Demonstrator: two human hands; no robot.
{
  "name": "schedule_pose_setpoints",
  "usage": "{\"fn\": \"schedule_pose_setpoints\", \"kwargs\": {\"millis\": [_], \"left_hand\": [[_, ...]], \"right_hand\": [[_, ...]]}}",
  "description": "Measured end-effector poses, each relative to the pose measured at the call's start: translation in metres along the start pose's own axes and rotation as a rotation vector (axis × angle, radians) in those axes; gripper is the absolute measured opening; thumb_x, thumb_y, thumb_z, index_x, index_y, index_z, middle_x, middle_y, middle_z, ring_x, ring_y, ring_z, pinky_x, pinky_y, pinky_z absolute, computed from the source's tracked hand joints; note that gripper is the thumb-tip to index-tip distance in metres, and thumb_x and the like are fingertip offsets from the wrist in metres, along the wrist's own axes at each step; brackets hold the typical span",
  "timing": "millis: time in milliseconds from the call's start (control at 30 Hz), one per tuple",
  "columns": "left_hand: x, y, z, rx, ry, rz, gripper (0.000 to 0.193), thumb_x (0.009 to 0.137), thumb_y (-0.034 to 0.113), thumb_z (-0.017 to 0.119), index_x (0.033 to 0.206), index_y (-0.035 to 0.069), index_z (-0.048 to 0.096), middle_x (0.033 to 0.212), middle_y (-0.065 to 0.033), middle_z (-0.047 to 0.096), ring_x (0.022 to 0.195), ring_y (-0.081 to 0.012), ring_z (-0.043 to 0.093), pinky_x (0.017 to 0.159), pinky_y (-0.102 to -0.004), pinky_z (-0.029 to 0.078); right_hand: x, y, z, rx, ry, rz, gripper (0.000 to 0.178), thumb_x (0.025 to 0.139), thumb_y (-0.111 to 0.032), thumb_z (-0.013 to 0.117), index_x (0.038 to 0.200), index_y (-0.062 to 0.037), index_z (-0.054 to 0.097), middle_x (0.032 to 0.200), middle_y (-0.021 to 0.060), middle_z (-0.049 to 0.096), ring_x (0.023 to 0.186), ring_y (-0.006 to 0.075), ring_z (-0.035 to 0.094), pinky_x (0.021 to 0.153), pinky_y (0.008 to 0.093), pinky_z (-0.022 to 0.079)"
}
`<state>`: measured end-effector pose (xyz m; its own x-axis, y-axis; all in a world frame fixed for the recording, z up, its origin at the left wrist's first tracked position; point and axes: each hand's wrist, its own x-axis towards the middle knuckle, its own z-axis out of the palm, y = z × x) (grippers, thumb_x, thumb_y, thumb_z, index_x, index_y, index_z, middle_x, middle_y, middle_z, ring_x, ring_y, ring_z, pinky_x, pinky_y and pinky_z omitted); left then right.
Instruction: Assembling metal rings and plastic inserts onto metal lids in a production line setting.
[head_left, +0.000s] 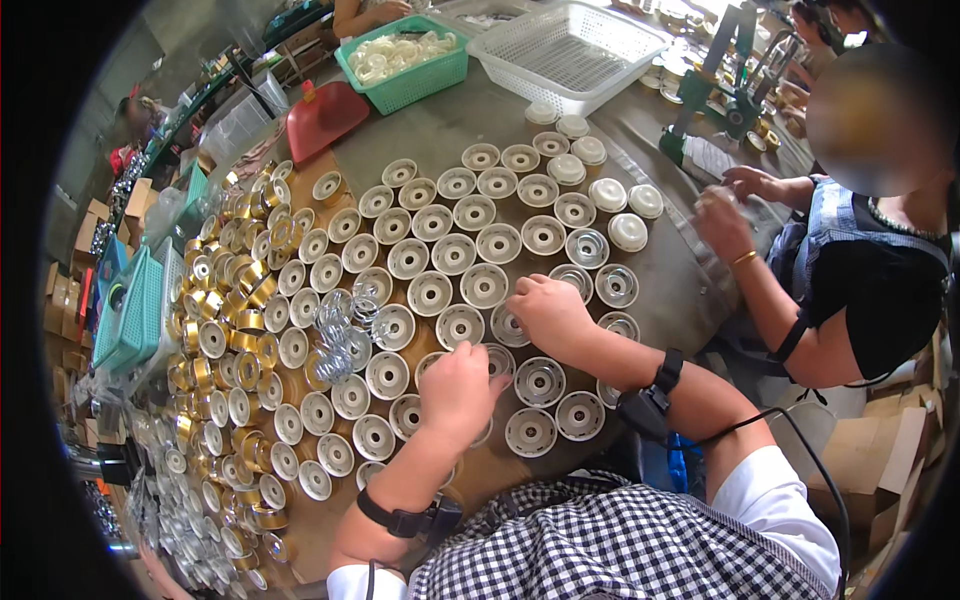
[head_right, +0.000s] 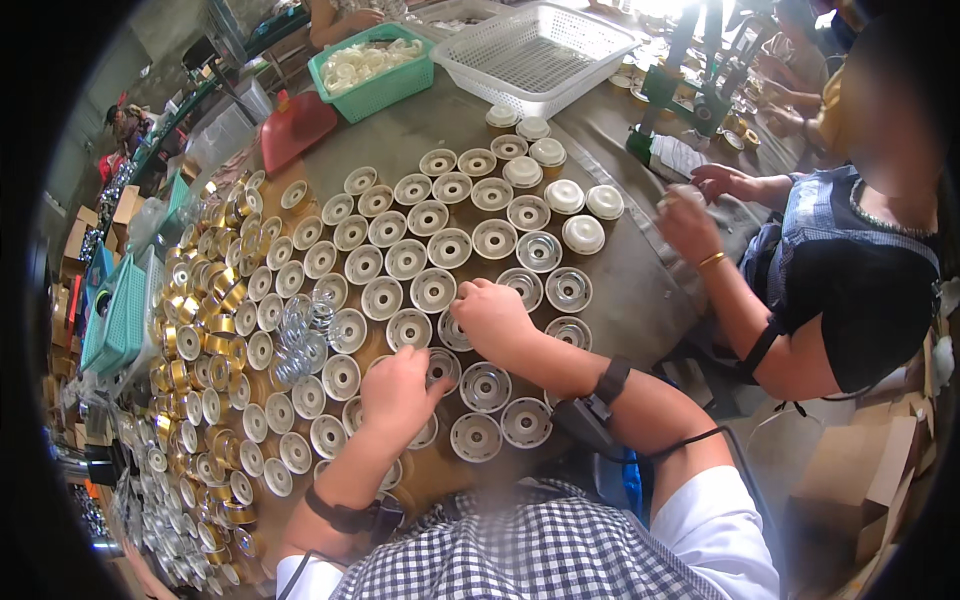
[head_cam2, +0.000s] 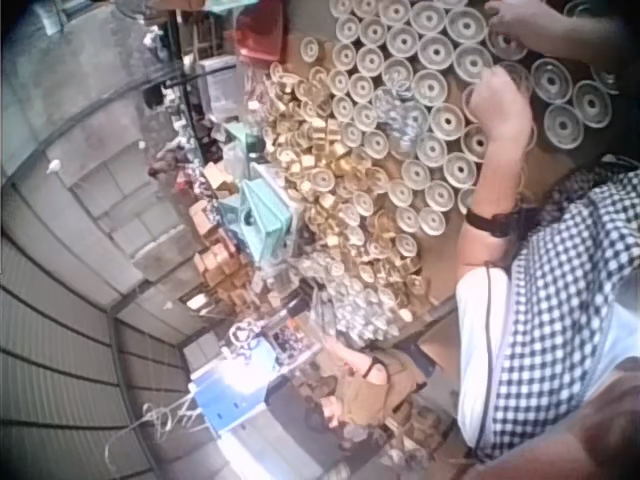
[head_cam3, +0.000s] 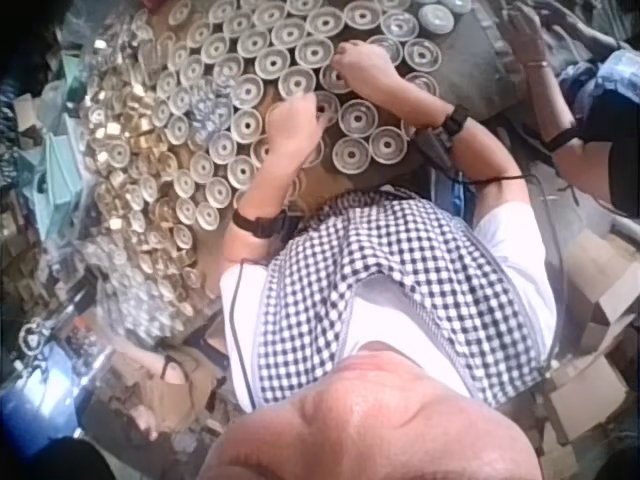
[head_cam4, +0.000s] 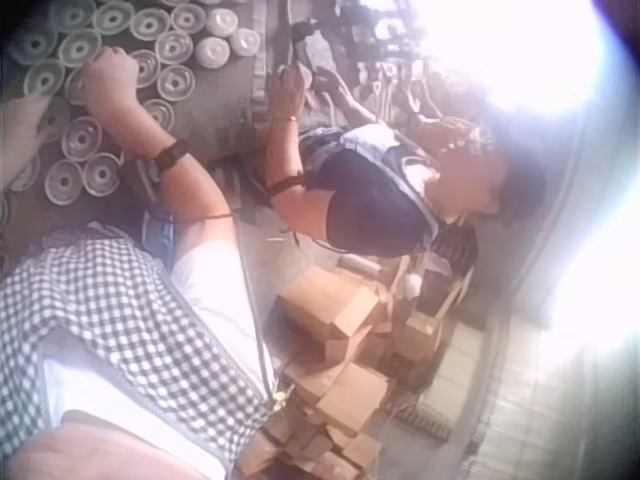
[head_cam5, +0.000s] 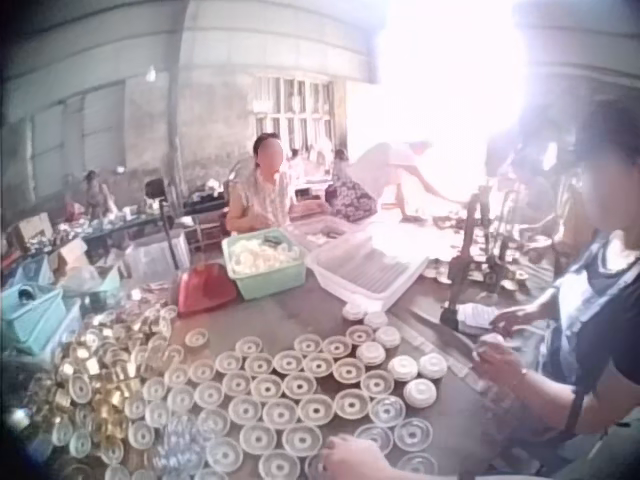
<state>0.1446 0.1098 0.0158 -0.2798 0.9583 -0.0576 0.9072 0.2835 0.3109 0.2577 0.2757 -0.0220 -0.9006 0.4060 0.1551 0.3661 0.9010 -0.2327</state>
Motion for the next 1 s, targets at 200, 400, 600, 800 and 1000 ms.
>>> {"fn": "schedule_pose_setpoints", "kwargs": {"millis": [200, 400, 600, 800, 1000], "left_hand": [[-0.004, -0.001, 0.0, 0.085, -0.058, -0.029, 0.044, 0.078, 0.04, 0.082, 0.092, 0.002, 0.066, 0.09, -0.0153, 0.067, 0.084, -0.0356, 0.068, 0.073, -0.0466, 0.053], [-0.011, 0.002, -0.018, -0.109, 0.044, -0.053, 0.054, 0.084, 0.048, 0.077, 0.105, 0.0, 0.063, 0.086, -0.0127, 0.066, 0.08, -0.0309, 0.067, 0.074, -0.0429, 0.054], [-0.037, 0.037, -0.015, -1.86, -0.355, -0.214, 0.086, 0.1, 0.07, 0.036, 0.153, 0.003, 0.027, 0.132, -0.0118, 0.054, 0.112, -0.022, 0.058, 0.099, -0.0418, 0.049], [-0.06, 0.034, -0.014, -1.048, -0.035, -0.042, 0.07, 0.096, 0.049, 0.061, 0.145, 0.002, 0.042, 0.131, -0.0149, 0.055, 0.112, -0.0276, 0.06, 0.098, -0.0426, 0.049], [-0.069, 0.047, 0.016, -0.418, 0.269, 0.322, 0.041, 0.079, 0.018, 0.08, 0.115, 0.004, 0.067, 0.11, -0.0124, 0.066, 0.104, -0.0335, 0.061, 0.091, -0.0446, 0.049]], "right_hand": [[-0.015, 0.001, -0.003, 0.171, 0.198, -0.017, 0.016, 0.081, -0.014, 0.071, 0.096, -0.0079, 0.071, 0.098, 0.0076, 0.064, 0.099, 0.0277, 0.064, 0.079, 0.0394, 0.056], [-0.051, -0.016, -0.042, 0.392, 0.284, -0.11, 0.031, 0.082, -0.011, 0.074, 0.113, -0.0104, 0.071, 0.104, 0.0089, 0.065, 0.098, 0.0288, 0.066, 0.08, 0.0403, 0.056], [-0.088, -0.047, -0.074, 0.685, 0.173, -0.263, 0.034, 0.08, -0.012, 0.079, 0.113, -0.0085, 0.071, 0.1, 0.0107, 0.066, 0.085, 0.0306, 0.069, 0.073, 0.0393, 0.057], [-0.126, -0.024, -0.074, 0.582, 0.133, -0.068, 0.023, 0.083, -0.013, 0.074, 0.105, -0.0061, 0.069, 0.085, 0.0105, 0.068, 0.079, 0.0321, 0.069, 0.067, 0.0407, 0.056], [-0.14, -0.025, -0.031, 0.035, -0.262, -0.051, 0.017, 0.085, -0.018, 0.069, 0.097, -0.0071, 0.064, 0.095, 0.0128, 0.068, 0.084, 0.031, 0.071, 0.067, 0.0414, 0.056]]}}
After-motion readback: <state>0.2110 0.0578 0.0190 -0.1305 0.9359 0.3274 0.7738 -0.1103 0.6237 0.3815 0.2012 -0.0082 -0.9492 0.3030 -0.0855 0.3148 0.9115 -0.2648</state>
